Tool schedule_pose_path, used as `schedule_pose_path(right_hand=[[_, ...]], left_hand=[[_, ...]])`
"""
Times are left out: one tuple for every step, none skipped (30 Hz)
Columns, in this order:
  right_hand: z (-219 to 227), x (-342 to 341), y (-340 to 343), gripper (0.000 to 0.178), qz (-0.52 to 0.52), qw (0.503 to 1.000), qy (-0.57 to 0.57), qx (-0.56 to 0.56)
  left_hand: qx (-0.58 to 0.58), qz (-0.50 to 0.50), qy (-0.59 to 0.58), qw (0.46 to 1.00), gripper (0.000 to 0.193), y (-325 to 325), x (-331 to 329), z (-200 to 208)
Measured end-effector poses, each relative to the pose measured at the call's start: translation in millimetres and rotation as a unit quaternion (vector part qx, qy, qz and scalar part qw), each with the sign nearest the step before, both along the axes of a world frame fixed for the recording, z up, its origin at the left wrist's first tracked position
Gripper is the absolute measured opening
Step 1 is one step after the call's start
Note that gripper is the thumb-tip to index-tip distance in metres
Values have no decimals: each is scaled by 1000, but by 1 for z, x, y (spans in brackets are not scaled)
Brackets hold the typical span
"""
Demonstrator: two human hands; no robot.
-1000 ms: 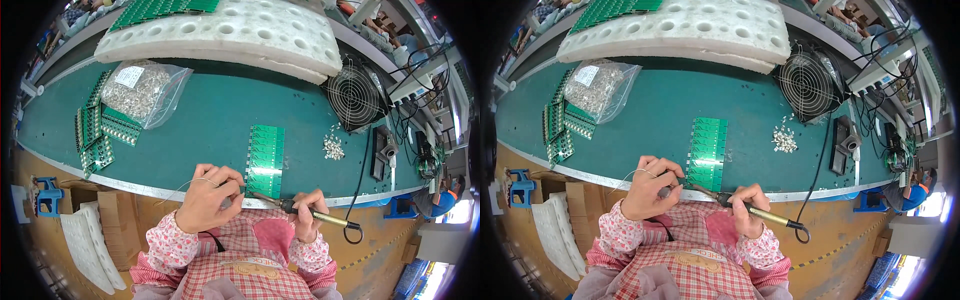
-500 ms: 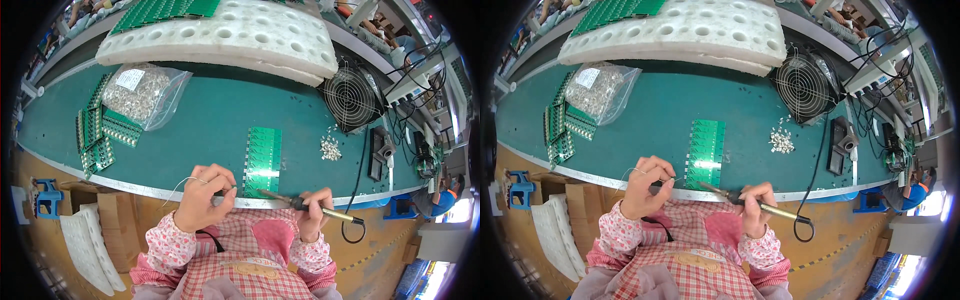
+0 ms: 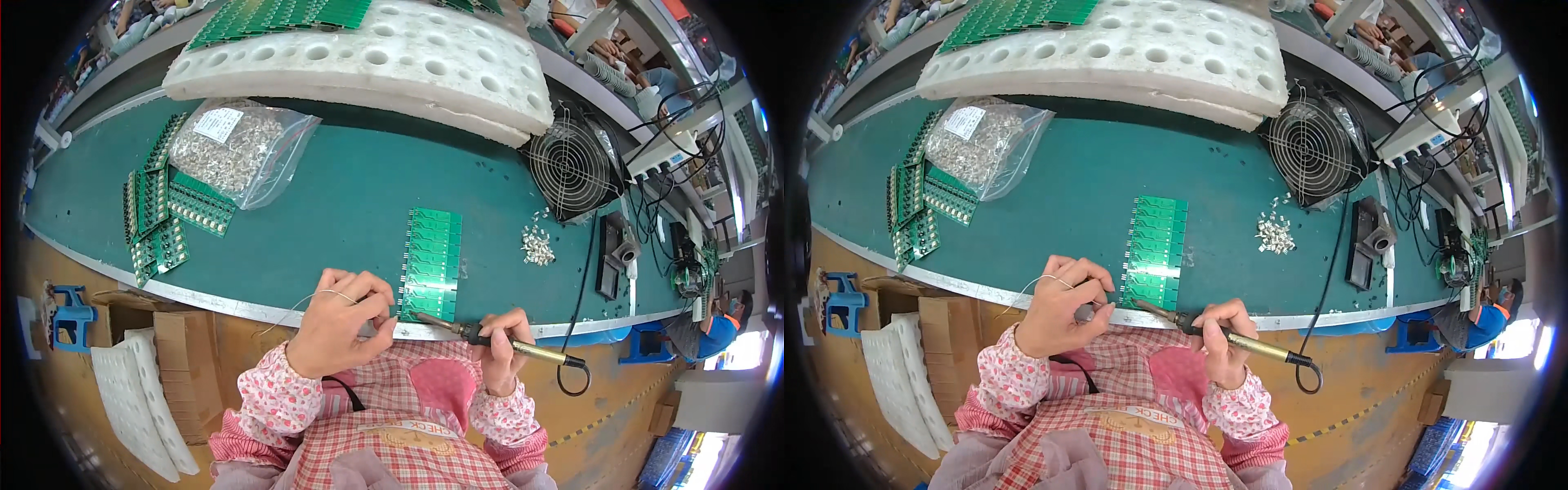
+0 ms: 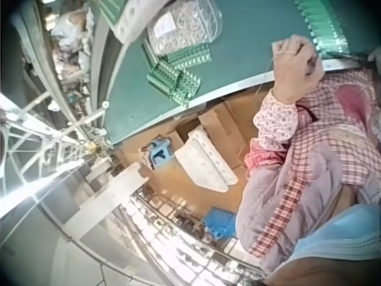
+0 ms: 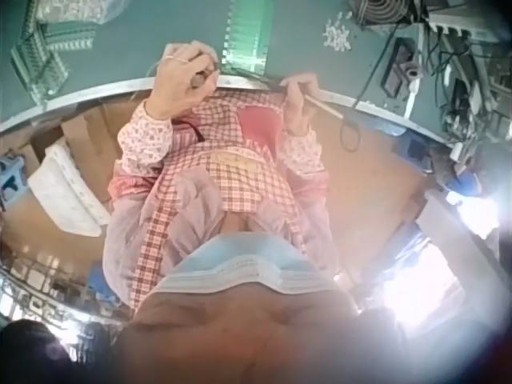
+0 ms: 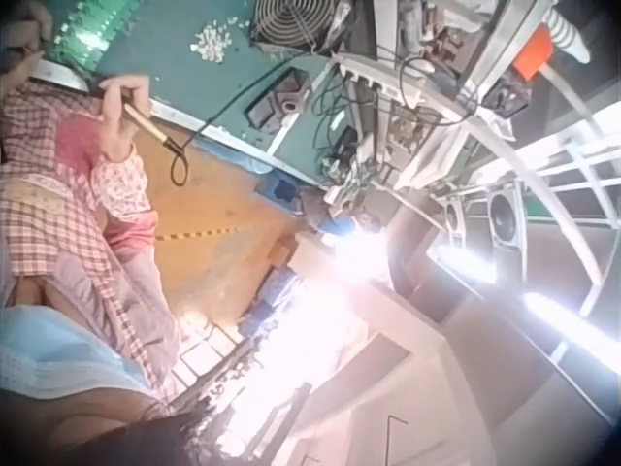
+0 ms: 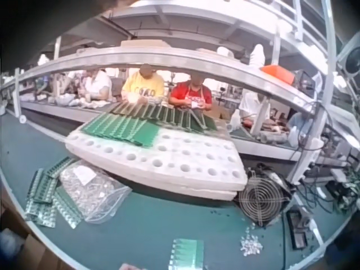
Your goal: The person inserts small electronic components into a circuit board strip by hand and then solders them onto the board using a soldering iron and solder wire.
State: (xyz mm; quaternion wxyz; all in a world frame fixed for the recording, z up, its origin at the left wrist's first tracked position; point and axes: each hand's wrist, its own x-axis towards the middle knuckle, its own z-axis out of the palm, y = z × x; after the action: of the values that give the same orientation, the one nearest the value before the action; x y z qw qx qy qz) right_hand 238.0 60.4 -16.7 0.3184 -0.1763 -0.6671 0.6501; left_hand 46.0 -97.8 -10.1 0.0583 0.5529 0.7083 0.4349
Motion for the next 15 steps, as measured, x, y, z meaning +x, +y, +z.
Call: schedule_pose_path(right_hand=[[0,-1,0,14,1,1000,-1,0],[0,-2,0,15,3,1000,2,2],[0,-3,0,15,6,1000,4,3],[0,-3,-1,15,6,1000,3,3],[0,-3,-1,14,6,1000,2,1],[0,-3,-2,14,7,1000,0,-1],[0,-3,-1,14,7,1000,-1,-1],[-1,-3,0,13,11,1000,0,1],[-1,-3,0,12,14,1000,0,3],[-1,-3,0,12,15,1000,0,3],[0,-3,0,12,15,1000,-2,4],[1,-4,-1,12,15,1000,-4,6],[1,-4,0,12,14,1000,-4,6],[2,-4,0,12,17,1000,-5,6],[3,-4,0,13,20,1000,-7,6]], left_hand=[[-1,-2,1,1000,16,0,0,0],[-1,-2,1,1000,16,0,0,0],[1,-2,7,1000,16,1,0,0],[3,-2,14,1000,15,1,0,0],[2,-1,13,1000,15,2,0,1],[0,-2,17,1000,15,3,1,1],[-2,-4,21,1000,16,3,1,1],[-3,-4,20,1000,16,3,1,0],[-4,-4,25,1000,16,3,1,0],[-6,-4,31,999,16,4,0,0],[-6,-4,31,999,16,4,0,0],[-8,-2,32,999,16,3,1,0],[-9,-1,33,999,16,4,1,0],[-9,-1,34,999,16,4,1,0],[-9,-1,33,999,16,4,1,0]])
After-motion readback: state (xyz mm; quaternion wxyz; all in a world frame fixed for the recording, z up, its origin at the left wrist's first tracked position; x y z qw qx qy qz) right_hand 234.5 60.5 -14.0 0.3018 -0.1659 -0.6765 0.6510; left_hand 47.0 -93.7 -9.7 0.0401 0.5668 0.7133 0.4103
